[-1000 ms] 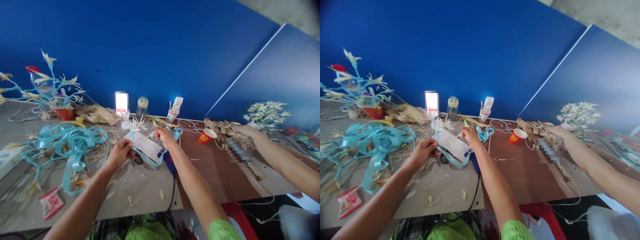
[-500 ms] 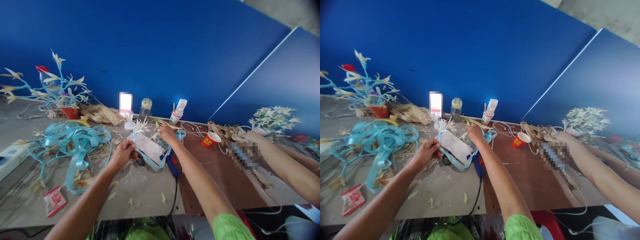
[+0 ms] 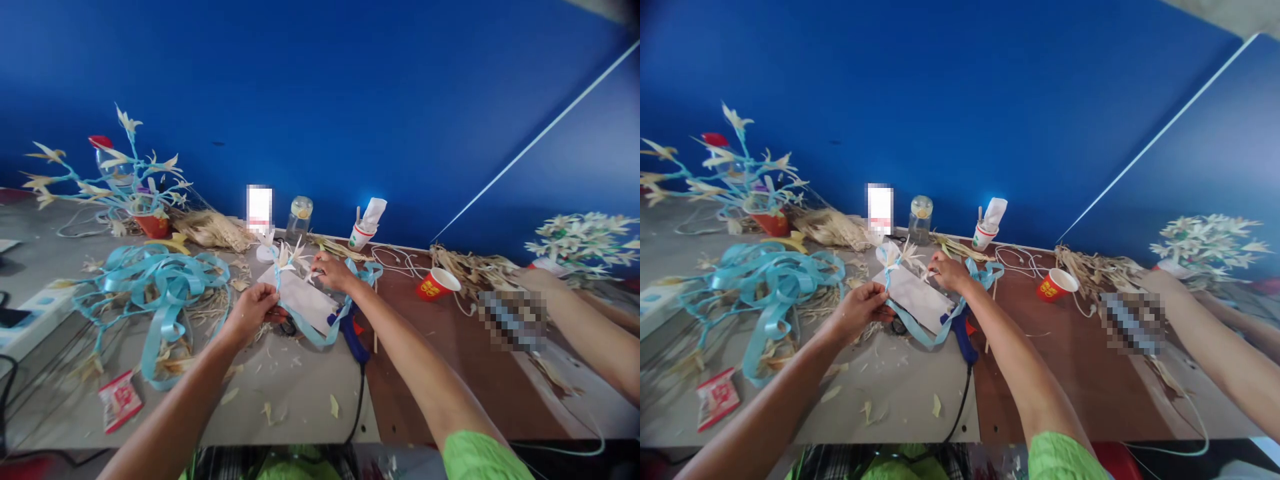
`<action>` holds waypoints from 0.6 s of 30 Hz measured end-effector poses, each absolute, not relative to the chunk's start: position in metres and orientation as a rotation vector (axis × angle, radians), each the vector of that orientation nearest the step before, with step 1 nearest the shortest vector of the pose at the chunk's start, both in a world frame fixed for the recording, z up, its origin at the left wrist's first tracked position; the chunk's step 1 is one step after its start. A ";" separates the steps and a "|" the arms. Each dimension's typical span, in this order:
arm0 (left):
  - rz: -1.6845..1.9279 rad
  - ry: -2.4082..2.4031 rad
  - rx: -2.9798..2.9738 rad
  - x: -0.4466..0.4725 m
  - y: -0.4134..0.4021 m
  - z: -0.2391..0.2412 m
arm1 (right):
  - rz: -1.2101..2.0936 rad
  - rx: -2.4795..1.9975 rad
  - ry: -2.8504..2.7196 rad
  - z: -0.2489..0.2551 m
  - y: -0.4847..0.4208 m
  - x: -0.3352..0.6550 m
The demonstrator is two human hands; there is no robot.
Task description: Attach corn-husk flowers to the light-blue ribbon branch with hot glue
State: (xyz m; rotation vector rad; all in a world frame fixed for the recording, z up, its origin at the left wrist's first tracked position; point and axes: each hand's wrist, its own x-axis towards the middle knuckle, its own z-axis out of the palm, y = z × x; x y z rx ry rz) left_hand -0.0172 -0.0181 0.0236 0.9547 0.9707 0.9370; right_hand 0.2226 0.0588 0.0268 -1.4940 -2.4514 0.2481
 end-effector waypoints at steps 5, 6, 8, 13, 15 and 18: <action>0.958 0.934 0.851 -0.016 -0.018 0.027 | 0.706 -1.285 -1.435 0.044 0.047 0.222; 0.959 0.927 0.831 -0.016 -0.017 0.027 | 0.843 -1.198 -1.229 0.050 0.039 0.218; 0.952 0.916 0.803 -0.016 -0.017 0.026 | 1.135 -1.009 -0.976 0.062 0.018 0.206; 0.938 0.884 0.774 -0.015 -0.017 0.025 | 1.364 -0.892 -0.817 0.071 -0.035 0.160; 0.925 0.869 0.771 -0.014 -0.017 0.025 | 1.312 -0.929 -0.835 0.066 -0.044 0.142; 0.915 0.839 0.769 -0.014 -0.018 0.025 | 1.243 -1.013 -0.938 0.053 -0.046 0.125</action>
